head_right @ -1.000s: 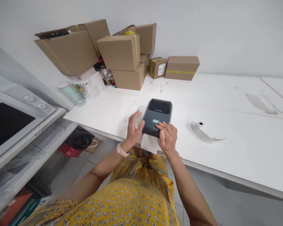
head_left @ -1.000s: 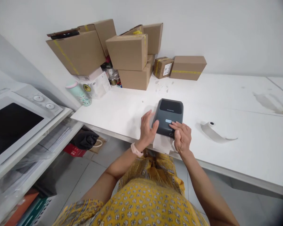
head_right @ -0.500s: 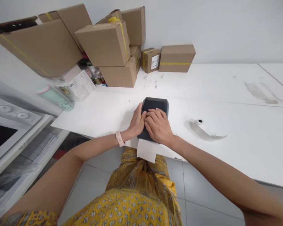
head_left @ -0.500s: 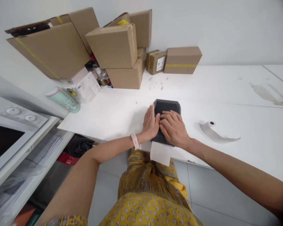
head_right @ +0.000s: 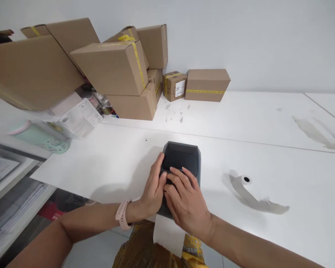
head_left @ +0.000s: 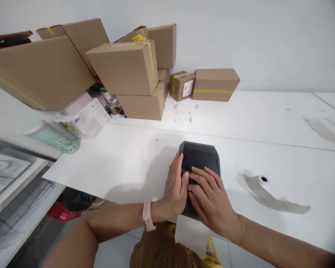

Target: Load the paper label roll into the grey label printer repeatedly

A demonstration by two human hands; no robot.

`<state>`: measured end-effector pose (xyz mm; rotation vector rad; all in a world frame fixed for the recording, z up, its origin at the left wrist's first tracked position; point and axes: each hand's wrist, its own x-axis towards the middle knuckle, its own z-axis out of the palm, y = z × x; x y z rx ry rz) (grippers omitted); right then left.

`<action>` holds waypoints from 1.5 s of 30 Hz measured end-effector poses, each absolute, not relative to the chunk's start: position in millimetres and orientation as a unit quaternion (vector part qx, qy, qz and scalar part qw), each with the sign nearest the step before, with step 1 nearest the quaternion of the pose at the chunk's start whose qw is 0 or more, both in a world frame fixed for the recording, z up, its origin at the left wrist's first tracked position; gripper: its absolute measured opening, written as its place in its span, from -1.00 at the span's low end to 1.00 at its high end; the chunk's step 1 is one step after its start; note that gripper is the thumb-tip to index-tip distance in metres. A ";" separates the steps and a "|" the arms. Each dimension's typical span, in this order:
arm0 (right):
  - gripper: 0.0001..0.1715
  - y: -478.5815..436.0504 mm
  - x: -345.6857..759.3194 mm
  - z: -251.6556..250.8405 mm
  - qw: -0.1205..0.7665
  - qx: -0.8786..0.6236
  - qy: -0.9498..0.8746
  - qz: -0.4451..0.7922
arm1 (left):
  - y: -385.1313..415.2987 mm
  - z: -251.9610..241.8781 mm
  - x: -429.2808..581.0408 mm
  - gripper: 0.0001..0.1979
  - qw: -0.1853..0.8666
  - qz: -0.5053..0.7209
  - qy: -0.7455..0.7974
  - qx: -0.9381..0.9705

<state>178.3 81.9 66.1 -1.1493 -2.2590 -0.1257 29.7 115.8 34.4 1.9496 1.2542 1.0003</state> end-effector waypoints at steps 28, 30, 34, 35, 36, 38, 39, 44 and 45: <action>-0.51 10.8 181.6 1.0 0.542 -0.548 -0.630 0.095 | -14.8 -4.7 18.3 -0.59 0.695 0.401 0.485 0.347; -0.50 11.4 181.7 2.3 0.522 -0.564 -0.636 0.075 | -17.2 -5.3 20.0 -0.59 0.694 0.416 0.473 0.348; -0.53 15.2 179.4 10.6 0.452 -0.596 -0.664 0.009 | -20.1 -20.6 21.3 -0.56 0.682 0.424 0.466 0.370; -0.55 16.9 179.0 13.2 0.431 -0.599 -0.675 -0.015 | -20.1 -24.3 20.2 -0.55 0.676 0.423 0.466 0.385; -0.56 18.8 178.8 15.6 0.411 -0.598 -0.687 -0.042 | -19.8 -26.8 18.3 -0.55 0.664 0.421 0.469 0.403; -0.62 24.0 178.9 19.7 0.377 -0.590 -0.708 -0.094 | -17.8 -26.4 11.8 -0.59 0.616 0.425 0.492 0.446; -0.66 27.2 179.1 21.2 0.363 -0.583 -0.718 -0.115 | -15.6 -23.2 7.6 -0.61 0.576 0.435 0.513 0.464; -0.79 42.6 177.5 22.1 0.346 -0.554 -0.746 -0.133 | 13.7 5.5 -4.4 -0.66 0.408 0.522 0.555 0.503; -0.80 42.9 177.0 20.5 0.351 -0.556 -0.743 -0.125 | 21.5 9.5 -2.8 -0.64 0.402 0.532 0.542 0.511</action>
